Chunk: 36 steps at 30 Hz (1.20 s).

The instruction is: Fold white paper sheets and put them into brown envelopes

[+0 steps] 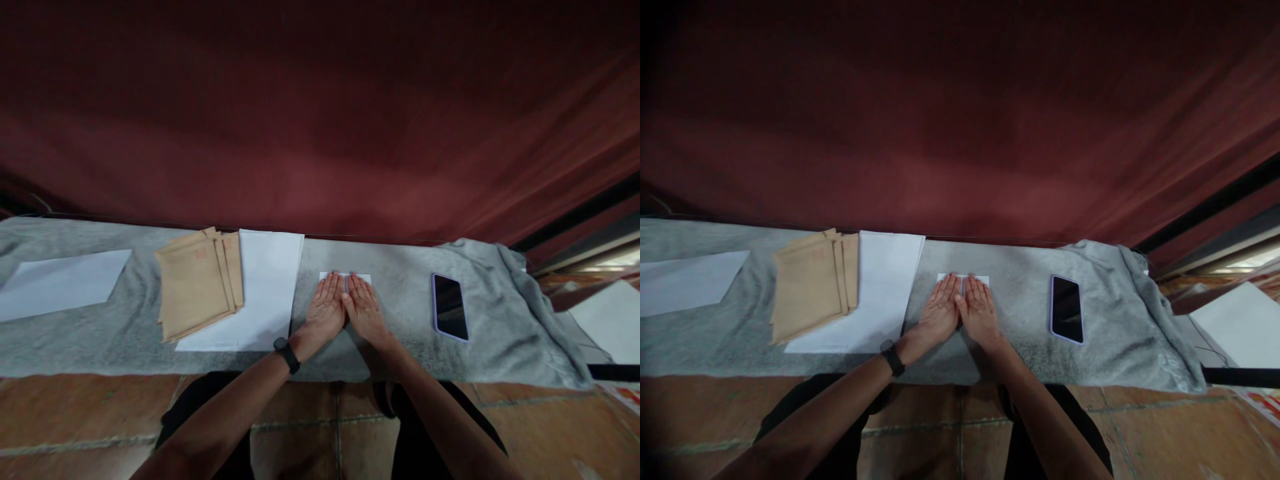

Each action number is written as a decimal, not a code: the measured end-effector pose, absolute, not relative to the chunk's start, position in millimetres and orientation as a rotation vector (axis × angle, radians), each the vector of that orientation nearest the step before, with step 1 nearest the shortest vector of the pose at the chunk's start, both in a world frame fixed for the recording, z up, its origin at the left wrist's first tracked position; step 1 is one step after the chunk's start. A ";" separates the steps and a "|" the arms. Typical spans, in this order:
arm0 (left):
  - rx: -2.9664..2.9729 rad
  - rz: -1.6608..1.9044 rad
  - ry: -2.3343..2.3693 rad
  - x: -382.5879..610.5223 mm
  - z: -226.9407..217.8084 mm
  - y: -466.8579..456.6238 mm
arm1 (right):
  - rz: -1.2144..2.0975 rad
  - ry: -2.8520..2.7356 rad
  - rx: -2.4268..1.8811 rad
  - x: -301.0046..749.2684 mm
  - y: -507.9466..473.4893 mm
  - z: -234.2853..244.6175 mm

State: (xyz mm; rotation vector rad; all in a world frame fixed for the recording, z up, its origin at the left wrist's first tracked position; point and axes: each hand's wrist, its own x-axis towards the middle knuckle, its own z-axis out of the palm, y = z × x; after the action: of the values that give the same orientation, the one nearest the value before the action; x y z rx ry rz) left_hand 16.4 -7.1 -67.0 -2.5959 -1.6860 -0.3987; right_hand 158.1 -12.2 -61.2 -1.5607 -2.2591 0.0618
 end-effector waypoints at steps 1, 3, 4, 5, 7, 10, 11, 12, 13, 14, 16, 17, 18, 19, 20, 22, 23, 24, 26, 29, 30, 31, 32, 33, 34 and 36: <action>-2.574 -0.410 -1.707 13.1 -65.5 -7.9 | 0.010 -2.272 -1.561 161.8 -13.0 -62.1; -2.536 -0.438 -1.741 7.7 -61.9 -10.0 | -0.082 -2.280 -1.567 168.6 -14.3 -64.1; -2.517 -0.452 -1.760 5.9 -60.1 -11.1 | -0.119 -2.278 -1.577 171.4 -14.7 -65.0; -2.501 -0.463 -1.780 4.5 -58.4 -12.1 | -0.151 -2.275 -1.592 173.9 -15.0 -65.6; -2.480 -0.467 -1.816 2.6 -55.5 -13.7 | -0.196 -2.264 -1.635 178.2 -15.5 -66.4; -2.464 -0.444 -1.862 -0.5 -53.2 -14.6 | -0.220 -2.244 -1.702 184.3 -16.6 -66.9; -2.461 -0.433 -1.873 -2.0 -52.8 -14.7 | -0.217 -2.239 -1.717 186.4 -17.1 -67.2; -2.457 -0.425 -1.884 -3.5 -52.4 -14.7 | -0.211 -2.233 -1.729 188.6 -17.5 -67.6; -2.451 -0.419 -1.895 -4.9 -51.8 -14.8 | -0.201 -2.227 -1.739 190.8 -17.8 -67.8; -2.444 -0.418 -1.903 -6.1 -51.0 -15.0 | -0.185 -2.216 -1.750 192.8 -17.9 -67.9; -2.422 -0.438 -1.912 -6.3 -48.9 -16.6 | -0.142 -2.178 -1.770 195.9 -17.4 -66.6; -2.417 -0.461 -1.900 -5.1 -47.9 -18.1 | -0.115 -2.150 -1.778 196.7 -16.8 -65.1; -2.431 -0.490 -1.868 -2.7 -47.2 -20.0 | -0.085 -2.122 -1.777 196.6 -16.2 -62.9; -2.469 -0.519 -1.810 0.7 -47.1 -22.4 | -0.043 -2.109 -1.757 195.6 -15.7 -60.2; -2.528 -0.543 -1.733 4.8 -47.5 -25.0 | 0.012 -2.119 -1.714 193.7 -15.5 -57.4; -2.666 -0.566 -1.551 13.7 -50.1 -30.3 | 0.161 -2.197 -1.577 187.5 -16.5 -52.8; -2.719 -0.565 -1.474 17.7 -52.0 -32.6 | 0.236 -2.245 -1.503 183.9 -17.7 -51.4; -2.751 -0.560 -1.418 20.9 -53.8 -34.5 | 0.294 -2.286 -1.445 180.3 -19.3 -50.9; -2.768 -0.542 -1.366 24.4 -56.7 -36.9 | 0.331 -2.322 -1.405 175.0 -22.3 -52.1; -2.769 -0.513 -1.360 23.8 -58.1 -38.2 | 0.249 -2.345 -1.437 174.0 -23.5 -56.4; -2.776 -0.510 -1.365 22.9 -58.0 -38.4 | 0.207 -2.355 -1.450 175.3 -22.7 -57.8; -2.785 -0.510 -1.373 22.0 -57.9 -38.6 | 0.163 -2.367 -1.461 177.2 -21.5 -58.9; -2.793 -0.515 -1.384 21.0 -57.7 -38.8 | 0.119 -2.383 -1.467 179.4 -20.0 -59.8; -2.795 -0.523 -1.402 19.9 -57.4 -38.9 | 0.077 -2.399 -1.471 181.6 -18.3 -60.6; -2.794 -0.528 -1.425 18.7 -57.0 -38.7 | 0.040 -2.411 -1.475 183.9 -16.8 -61.2; -2.782 -0.519 -1.480 15.8 -55.5 -37.7 | -0.019 -2.420 -1.488 187.9 -14.1 -62.3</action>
State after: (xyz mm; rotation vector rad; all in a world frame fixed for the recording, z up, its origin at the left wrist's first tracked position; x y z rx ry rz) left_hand 15.8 -37.7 -55.5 -2.7823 -1.4803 -0.5193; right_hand 187.9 -14.1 -62.3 -1.4879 -2.4203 -0.0189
